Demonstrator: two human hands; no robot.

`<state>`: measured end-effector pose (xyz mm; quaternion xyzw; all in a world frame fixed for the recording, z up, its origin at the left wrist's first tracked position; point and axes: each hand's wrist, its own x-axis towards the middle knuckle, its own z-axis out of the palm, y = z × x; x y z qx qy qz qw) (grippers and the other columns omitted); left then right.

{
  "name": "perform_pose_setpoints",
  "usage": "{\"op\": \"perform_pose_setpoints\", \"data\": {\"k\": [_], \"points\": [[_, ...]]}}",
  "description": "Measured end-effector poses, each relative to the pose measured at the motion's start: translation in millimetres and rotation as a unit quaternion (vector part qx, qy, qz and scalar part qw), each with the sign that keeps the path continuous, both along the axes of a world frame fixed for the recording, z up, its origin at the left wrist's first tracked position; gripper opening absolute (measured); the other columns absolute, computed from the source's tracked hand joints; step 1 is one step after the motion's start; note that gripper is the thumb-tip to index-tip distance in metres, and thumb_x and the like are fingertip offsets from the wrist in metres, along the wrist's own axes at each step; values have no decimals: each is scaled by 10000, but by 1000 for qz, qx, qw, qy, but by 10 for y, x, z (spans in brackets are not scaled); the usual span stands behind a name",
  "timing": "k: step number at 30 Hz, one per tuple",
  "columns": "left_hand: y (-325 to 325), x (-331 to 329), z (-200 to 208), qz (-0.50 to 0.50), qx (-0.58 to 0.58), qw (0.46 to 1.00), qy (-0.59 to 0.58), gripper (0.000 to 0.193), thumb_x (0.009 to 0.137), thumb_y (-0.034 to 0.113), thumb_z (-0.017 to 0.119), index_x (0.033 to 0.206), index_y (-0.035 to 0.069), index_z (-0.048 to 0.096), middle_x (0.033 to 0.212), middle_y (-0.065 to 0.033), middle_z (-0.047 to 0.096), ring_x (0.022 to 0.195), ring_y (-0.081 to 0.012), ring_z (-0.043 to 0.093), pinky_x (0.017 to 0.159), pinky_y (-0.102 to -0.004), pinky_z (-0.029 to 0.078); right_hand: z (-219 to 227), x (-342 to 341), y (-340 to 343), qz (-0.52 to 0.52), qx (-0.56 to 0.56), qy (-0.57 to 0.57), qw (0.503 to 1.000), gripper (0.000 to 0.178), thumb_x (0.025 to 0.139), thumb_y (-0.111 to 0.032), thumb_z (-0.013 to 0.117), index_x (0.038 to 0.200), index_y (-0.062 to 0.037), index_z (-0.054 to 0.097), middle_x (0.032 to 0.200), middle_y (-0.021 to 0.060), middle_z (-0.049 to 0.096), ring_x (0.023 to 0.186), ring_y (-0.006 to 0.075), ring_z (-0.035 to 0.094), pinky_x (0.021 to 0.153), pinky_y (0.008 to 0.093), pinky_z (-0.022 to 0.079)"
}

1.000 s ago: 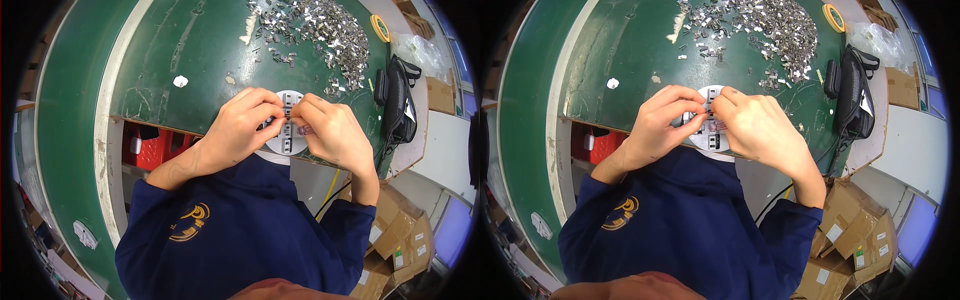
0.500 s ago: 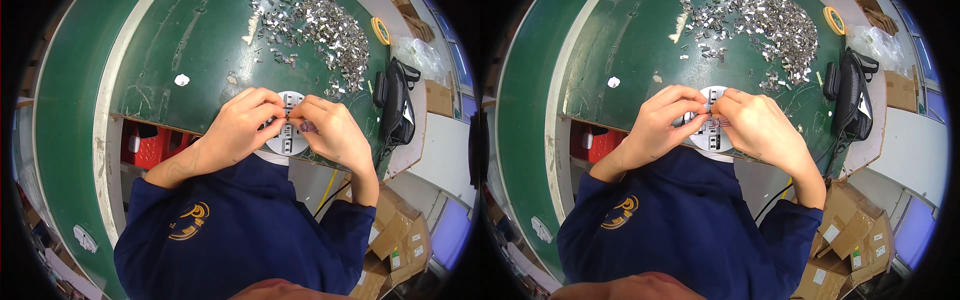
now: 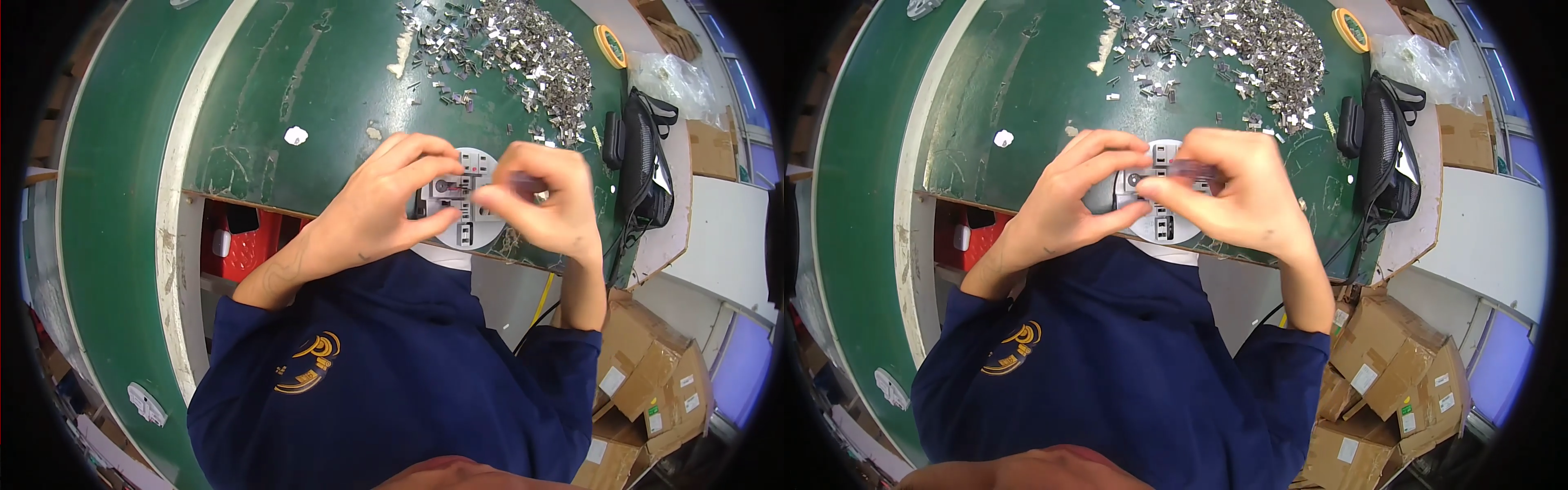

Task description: Assembling small metal components onto a circular template using a hand tool at a manufacturing workbench.

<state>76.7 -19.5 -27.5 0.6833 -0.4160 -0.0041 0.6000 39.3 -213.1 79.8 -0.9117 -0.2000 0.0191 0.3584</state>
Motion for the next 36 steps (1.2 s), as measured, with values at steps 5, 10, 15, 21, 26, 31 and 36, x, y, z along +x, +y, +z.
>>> {"op": "perform_pose_setpoints", "data": {"k": [5, 10, 15, 21, 26, 31, 36], "points": [[-70, -50, 55, -1, 57, 997, -52, 781, 661, 281, 846, 1278, -48, 498, 1318, -196, 487, 1224, -356, 459, 1020, -430, 398, -230, -134, 133, -31, 540, 40, 840, 490, 975, -162, 497, 518, -30, 382, 492, 47, 419, 441, 131, 382, 415, 269, 300], [-129, -36, 9, -9, 94, 991, -99, 929, 634, 388, 847, 1304, -102, 430, 1327, -232, 445, 1252, -380, 412, 1034, -461, 371, -368, -146, 151, -3, 450, 3, 893, 540, 1042, -323, 306, 544, -118, 267, 467, -4, 320, 432, 111, 257, 382, 284, 221], [-148, -8, 22, -29, 100, 992, -74, 957, 615, 405, 850, 1312, -98, 429, 1314, -238, 454, 1225, -383, 423, 1024, -456, 372, -464, -107, 230, -15, 428, -33, 903, 545, 1035, -296, 333, 527, -110, 268, 444, -4, 283, 404, 111, 227, 376, 284, 218], [-156, -28, 54, -13, 110, 989, -95, 983, 592, 403, 854, 1318, -97, 418, 1293, -226, 476, 1206, -375, 431, 1017, -452, 373, -481, -95, 255, -74, 422, -24, 903, 521, 1023, -256, 349, 528, -106, 285, 442, 1, 279, 402, 113, 224, 373, 288, 214], [-100, -80, 41, 8, 108, 987, -117, 979, 567, 364, 863, 1317, -82, 421, 1273, -206, 502, 1197, -364, 444, 1017, -456, 372, -272, -8, 50, 14, 527, 49, 849, 475, 1011, -234, 372, 558, -99, 321, 477, 7, 300, 430, 111, 241, 379, 279, 230], [513, 199, 217, 146, 149, 969, -134, 983, 572, 318, 885, 1361, -41, 421, 1311, -220, 491, 1219, -378, 455, 1042, -442, 365, -140, 0, -58, -22, 498, -38, 866, 415, 972, -156, 448, 582, -65, 340, 514, 20, 334, 457, 111, 269, 401, 274, 238], [1404, 672, 413, 476, 243, 845, 0, 990, 611, 401, 873, 1384, -19, 418, 1370, -254, 458, 1224, -401, 457, 1035, -476, 364, -98, 9, -139, -98, 476, -48, 873, 408, 972, -153, 452, 588, -62, 344, 514, 21, 331, 452, 102, 271, 392, 265, 249]]}}
